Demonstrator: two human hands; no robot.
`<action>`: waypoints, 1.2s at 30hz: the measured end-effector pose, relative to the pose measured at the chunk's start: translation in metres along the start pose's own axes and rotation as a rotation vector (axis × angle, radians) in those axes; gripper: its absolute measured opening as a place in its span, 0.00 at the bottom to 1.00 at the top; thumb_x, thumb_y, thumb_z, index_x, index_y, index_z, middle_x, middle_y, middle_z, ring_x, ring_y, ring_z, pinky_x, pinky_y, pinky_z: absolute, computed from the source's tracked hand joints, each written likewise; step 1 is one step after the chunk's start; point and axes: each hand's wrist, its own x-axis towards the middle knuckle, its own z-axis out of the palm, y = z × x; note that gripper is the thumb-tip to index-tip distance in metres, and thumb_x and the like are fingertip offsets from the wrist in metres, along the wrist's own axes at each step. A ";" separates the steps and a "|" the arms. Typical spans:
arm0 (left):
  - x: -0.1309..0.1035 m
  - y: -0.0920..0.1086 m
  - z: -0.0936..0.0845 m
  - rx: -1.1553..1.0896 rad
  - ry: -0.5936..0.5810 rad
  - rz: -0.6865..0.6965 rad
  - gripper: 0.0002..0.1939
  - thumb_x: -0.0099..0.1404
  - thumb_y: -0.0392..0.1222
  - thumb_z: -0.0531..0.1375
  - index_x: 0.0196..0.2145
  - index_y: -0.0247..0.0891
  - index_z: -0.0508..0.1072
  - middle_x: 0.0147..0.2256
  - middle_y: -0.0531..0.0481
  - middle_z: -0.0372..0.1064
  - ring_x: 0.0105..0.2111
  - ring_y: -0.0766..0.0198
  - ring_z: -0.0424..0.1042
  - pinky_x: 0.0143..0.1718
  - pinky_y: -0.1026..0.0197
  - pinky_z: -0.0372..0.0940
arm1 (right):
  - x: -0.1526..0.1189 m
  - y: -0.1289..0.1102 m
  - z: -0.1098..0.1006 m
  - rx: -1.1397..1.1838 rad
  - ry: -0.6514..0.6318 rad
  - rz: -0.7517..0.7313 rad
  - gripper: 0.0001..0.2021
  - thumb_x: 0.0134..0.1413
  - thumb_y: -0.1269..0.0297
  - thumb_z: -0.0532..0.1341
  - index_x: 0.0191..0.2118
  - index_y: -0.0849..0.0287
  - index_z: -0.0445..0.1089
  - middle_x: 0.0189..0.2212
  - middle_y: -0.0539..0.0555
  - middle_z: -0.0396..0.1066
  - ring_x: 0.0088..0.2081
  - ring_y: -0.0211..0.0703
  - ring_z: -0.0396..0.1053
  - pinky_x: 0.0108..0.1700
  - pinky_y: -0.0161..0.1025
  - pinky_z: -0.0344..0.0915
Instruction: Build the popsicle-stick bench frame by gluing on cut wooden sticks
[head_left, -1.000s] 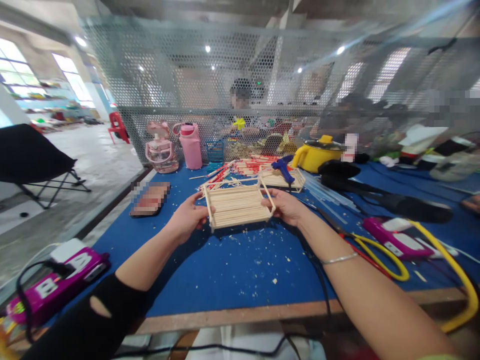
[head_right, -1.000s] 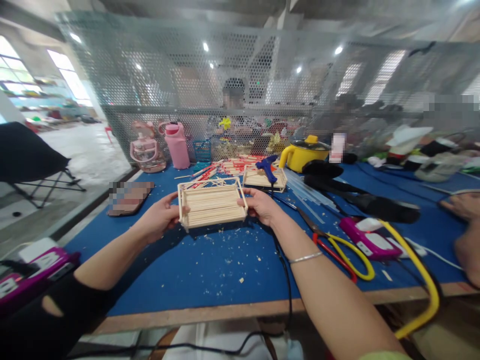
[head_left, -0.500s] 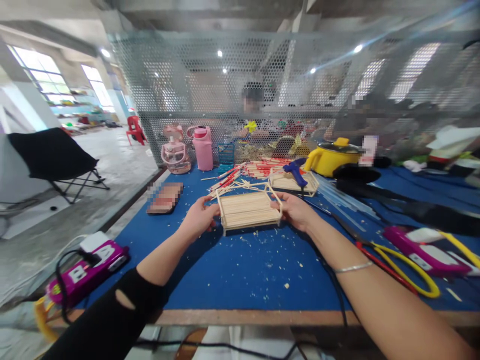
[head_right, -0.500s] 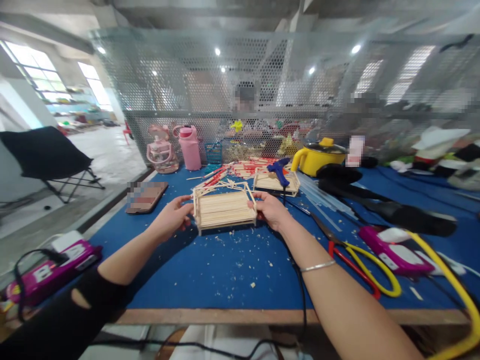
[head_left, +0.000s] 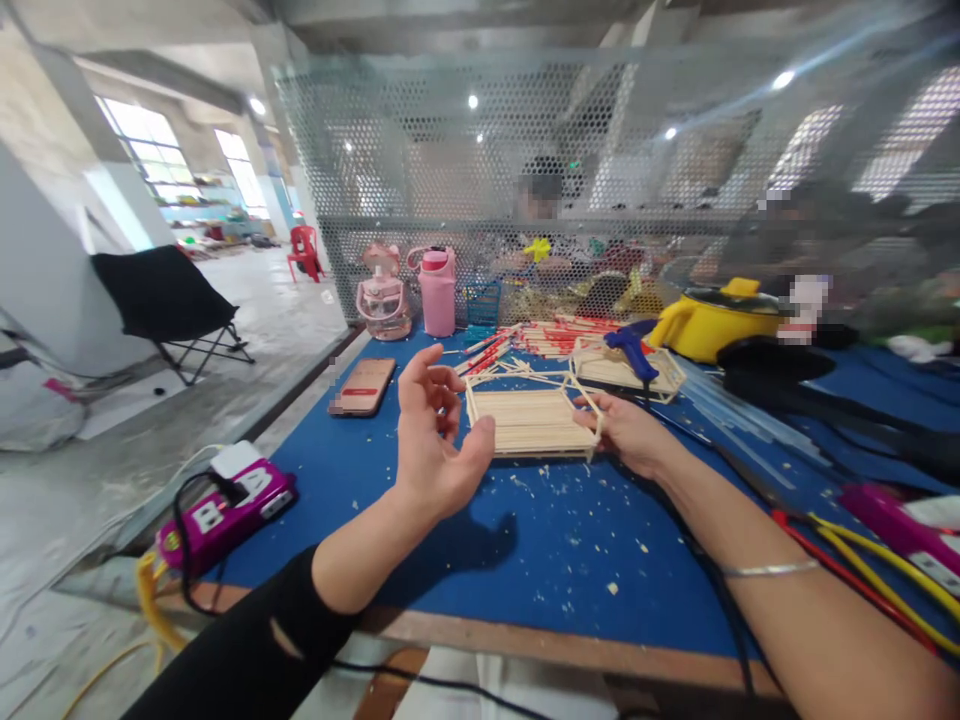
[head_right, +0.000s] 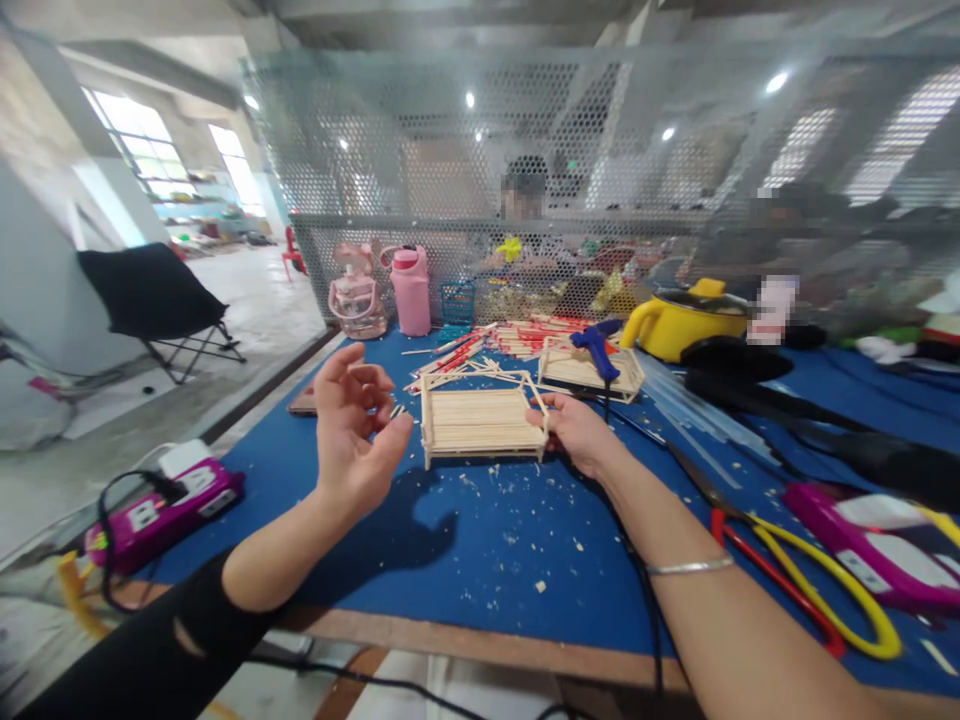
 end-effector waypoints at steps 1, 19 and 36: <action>0.000 0.000 0.000 -0.007 -0.002 -0.017 0.33 0.53 0.31 0.60 0.55 0.46 0.55 0.38 0.52 0.57 0.26 0.72 0.56 0.21 0.68 0.53 | 0.000 0.000 0.000 -0.003 0.000 0.007 0.15 0.39 0.66 0.68 0.35 0.58 0.65 0.18 0.43 0.65 0.16 0.29 0.57 0.16 0.27 0.53; 0.011 -0.016 -0.005 0.046 0.009 -0.171 0.30 0.51 0.27 0.56 0.52 0.41 0.59 0.36 0.53 0.60 0.26 0.71 0.58 0.26 0.67 0.57 | -0.001 -0.001 0.001 0.020 -0.008 0.037 0.16 0.39 0.67 0.69 0.36 0.57 0.65 0.23 0.46 0.69 0.20 0.33 0.64 0.20 0.30 0.60; 0.026 -0.066 -0.012 0.014 -0.367 -1.034 0.27 0.52 0.36 0.65 0.50 0.33 0.66 0.23 0.53 0.67 0.17 0.72 0.61 0.16 0.71 0.54 | -0.004 -0.003 0.007 0.070 0.030 0.061 0.11 0.42 0.73 0.67 0.33 0.59 0.66 0.20 0.46 0.69 0.19 0.33 0.65 0.20 0.31 0.63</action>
